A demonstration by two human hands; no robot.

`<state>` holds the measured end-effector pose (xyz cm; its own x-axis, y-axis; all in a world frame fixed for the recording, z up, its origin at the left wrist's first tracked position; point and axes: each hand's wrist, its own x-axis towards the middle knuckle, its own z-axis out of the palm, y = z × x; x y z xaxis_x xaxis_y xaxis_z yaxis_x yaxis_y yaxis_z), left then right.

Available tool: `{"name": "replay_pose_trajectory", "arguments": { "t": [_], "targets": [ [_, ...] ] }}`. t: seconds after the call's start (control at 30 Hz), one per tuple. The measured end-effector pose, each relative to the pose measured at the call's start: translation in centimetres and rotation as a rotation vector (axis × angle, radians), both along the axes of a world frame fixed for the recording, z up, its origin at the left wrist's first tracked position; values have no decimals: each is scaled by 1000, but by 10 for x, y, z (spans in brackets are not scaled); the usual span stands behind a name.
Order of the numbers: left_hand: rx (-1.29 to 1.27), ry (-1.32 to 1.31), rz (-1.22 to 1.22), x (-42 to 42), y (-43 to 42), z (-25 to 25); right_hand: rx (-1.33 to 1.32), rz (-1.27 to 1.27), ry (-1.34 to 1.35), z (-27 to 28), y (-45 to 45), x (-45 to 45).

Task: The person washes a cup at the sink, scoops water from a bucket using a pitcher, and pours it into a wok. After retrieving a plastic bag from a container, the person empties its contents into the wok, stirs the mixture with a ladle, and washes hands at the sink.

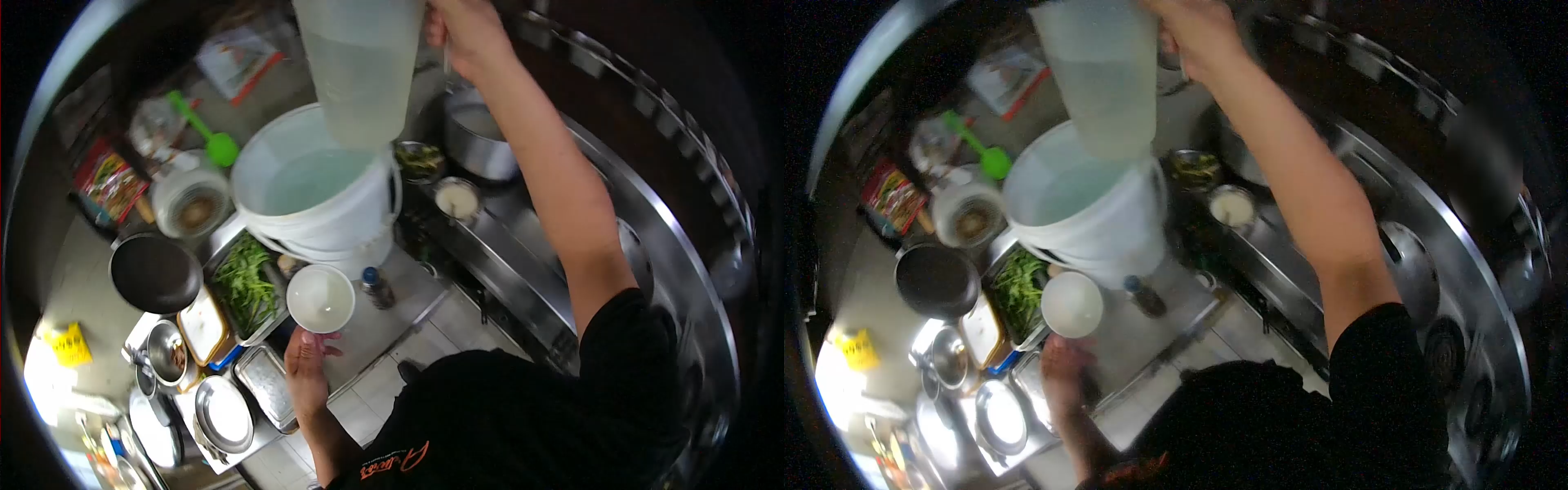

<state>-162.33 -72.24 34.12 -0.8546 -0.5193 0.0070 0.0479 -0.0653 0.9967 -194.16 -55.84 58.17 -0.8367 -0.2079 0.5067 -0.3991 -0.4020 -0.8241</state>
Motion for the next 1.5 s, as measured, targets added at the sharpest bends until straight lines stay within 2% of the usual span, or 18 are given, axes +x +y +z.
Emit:
{"name": "replay_pose_trajectory", "arguments": {
  "t": [0.1, 0.17, 0.23, 0.27, 0.4, 0.5, 0.6, 0.7, 0.83, 0.93, 1.0, 1.07, 1.13, 1.2, 1.27, 1.33, 1.43, 1.5],
  "targets": [
    [209, 175, -92, -25, 24, -3, 82, -128, 114, -1, 74, 17],
    [230, 179, -113, -47, 50, 1, 39, -61, 89, -13, 130, 43],
    [251, 179, -240, -72, 74, -6, 100, -241, 174, -48, 196, 58],
    [249, 197, -320, -86, 94, -6, 119, -292, 107, -62, 229, 74],
    [-165, -190, -500, -133, 195, -2, 264, -667, -65, -127, 345, 156],
    [-291, -313, -894, -162, 272, -31, 454, -813, -185, -160, 422, 221],
    [-253, -121, -1081, -177, 362, -104, 383, -920, -365, -186, 471, 277],
    [-268, -85, -1311, -203, 446, -153, 382, -1039, -464, -218, 509, 309],
    [-456, -67, -1288, -220, 535, -168, 533, -1218, -528, -255, 534, 322],
    [-563, 131, -1249, -241, 587, -219, 681, -1342, -529, -292, 558, 322],
    [-584, 123, -1262, -251, 612, -237, 745, -1374, -586, -307, 567, 315],
    [-638, 154, -1274, -252, 621, -223, 716, -1396, -621, -314, 567, 307],
    [-645, 172, -1285, -260, 629, -234, 600, -1407, -616, -316, 566, 295],
    [-605, 98, -1317, -274, 642, -266, 655, -1415, -647, -319, 569, 287],
    [-650, 106, -1365, -283, 642, -266, 790, -1418, -712, -322, 573, 283],
    [-653, 89, -1388, -287, 640, -264, 782, -1424, -729, -318, 571, 277],
    [-813, 355, -1318, -296, 638, -271, 775, -1422, -770, -302, 563, 267],
    [-809, 368, -1329, -302, 639, -277, 773, -1417, -781, -298, 560, 262]
  ]
}}
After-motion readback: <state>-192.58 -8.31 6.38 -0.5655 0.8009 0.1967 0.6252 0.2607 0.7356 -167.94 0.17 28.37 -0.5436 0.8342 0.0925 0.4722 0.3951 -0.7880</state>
